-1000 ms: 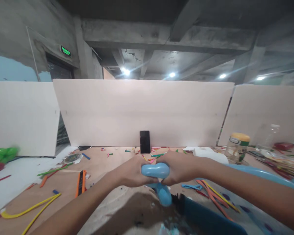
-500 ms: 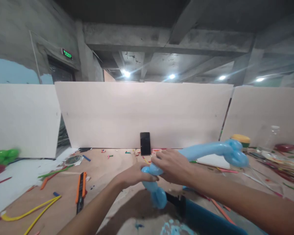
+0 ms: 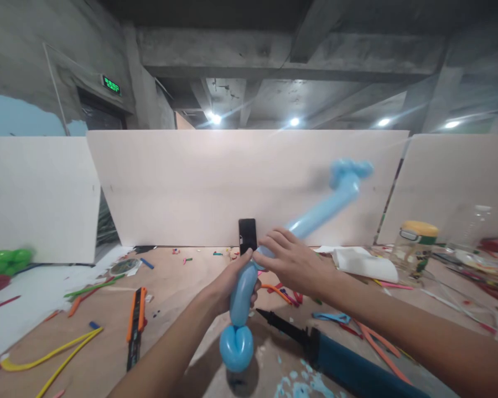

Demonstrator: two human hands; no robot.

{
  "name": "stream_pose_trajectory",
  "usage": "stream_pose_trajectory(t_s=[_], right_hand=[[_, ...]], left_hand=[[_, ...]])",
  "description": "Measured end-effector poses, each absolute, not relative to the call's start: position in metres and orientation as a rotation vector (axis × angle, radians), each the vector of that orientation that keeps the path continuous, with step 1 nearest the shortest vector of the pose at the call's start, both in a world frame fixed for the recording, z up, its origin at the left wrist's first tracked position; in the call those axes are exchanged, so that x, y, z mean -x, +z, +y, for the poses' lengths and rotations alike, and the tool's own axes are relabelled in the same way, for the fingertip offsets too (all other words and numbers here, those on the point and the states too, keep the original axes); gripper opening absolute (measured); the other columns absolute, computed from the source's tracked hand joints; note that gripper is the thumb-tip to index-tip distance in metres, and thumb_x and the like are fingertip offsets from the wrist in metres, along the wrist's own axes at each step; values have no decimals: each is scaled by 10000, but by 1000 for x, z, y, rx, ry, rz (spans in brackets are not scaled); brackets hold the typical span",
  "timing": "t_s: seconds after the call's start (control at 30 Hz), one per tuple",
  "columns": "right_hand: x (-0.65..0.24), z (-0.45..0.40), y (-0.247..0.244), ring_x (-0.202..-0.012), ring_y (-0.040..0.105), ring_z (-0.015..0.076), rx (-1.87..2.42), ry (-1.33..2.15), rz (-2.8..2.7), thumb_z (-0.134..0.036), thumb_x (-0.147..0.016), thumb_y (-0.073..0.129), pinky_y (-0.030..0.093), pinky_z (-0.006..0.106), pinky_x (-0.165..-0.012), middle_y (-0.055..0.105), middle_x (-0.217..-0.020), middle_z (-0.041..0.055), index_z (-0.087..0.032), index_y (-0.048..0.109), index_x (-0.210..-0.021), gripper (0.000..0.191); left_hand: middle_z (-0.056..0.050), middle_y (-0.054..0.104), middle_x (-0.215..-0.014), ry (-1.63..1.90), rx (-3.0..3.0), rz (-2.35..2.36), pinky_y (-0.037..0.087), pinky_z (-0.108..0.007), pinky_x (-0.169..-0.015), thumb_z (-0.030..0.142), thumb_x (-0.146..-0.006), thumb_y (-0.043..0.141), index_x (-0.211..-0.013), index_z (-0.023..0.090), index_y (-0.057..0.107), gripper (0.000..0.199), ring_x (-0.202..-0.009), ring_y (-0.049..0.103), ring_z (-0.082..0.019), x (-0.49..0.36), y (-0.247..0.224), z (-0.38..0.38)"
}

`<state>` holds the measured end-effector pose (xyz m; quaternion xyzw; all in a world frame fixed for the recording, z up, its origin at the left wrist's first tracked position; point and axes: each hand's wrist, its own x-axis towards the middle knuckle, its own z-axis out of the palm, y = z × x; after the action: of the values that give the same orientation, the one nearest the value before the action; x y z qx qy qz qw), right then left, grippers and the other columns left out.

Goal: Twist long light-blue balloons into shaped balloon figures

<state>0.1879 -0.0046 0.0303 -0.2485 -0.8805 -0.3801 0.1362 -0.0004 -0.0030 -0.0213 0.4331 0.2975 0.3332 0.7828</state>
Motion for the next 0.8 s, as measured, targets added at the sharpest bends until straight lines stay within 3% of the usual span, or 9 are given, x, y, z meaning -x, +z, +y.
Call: stream_pose_trajectory(t_s=[0.13,0.27,0.33,0.4,0.47,0.53,0.8], right_hand=[[-186,7,31,-1329,219,294,577,-1088,-2481,-33,-778,487,210,519,-1069,346,-1419,115,-226,503,-1172,439],[-178,-2,38,-1395,94,309,677,-816,-2306,-70,-749,541,155,560,-1096,165,-1525,69,-271,448,-1280,575],[-173,-12,36,-1386,152,316,804,-503,-2138,-195,-785,568,221,546,-1084,168,-1522,92,-255,393,-1341,586],[-167,-19,29,-1302,352,320,965,-39,-2030,-361,-803,583,369,522,-999,327,-1452,133,-245,345,-1374,630],[-161,-20,18,-1103,557,296,1097,499,-1996,-487,-795,578,482,469,-865,540,-1271,137,-242,378,-1352,641],[-157,-16,6,-942,633,261,1148,903,-1941,-523,-792,570,515,407,-776,642,-1097,118,-216,478,-1267,574],[-155,-8,-10,-841,627,209,981,991,-1958,-338,-741,653,479,307,-722,687,-888,32,-196,691,-957,262]], left_hand=[[-10,553,-603,791,-789,437,377,-252,-502,566,-814,498,-676,136,585,460,-474,510,-116,-9,-23,5],[3,543,-609,1029,-659,270,426,-262,-541,505,-828,521,-720,151,580,376,-489,509,-111,-12,-15,12],[3,535,-606,1162,-616,208,448,-267,-561,468,-853,499,-726,152,575,350,-501,511,-112,-10,-7,13],[-10,543,-604,1271,-575,205,469,-273,-579,455,-868,477,-720,146,571,355,-524,536,-125,-8,0,12],[-32,568,-613,1347,-538,258,489,-279,-613,460,-870,466,-717,138,572,373,-568,575,-144,-6,4,11],[-44,587,-621,1399,-533,306,501,-287,-645,462,-868,465,-719,135,577,377,-598,599,-156,-5,4,11],[-13,562,-566,1654,-775,557,470,-250,-521,496,-759,598,-679,121,578,385,-516,572,-140,-5,-5,12]])
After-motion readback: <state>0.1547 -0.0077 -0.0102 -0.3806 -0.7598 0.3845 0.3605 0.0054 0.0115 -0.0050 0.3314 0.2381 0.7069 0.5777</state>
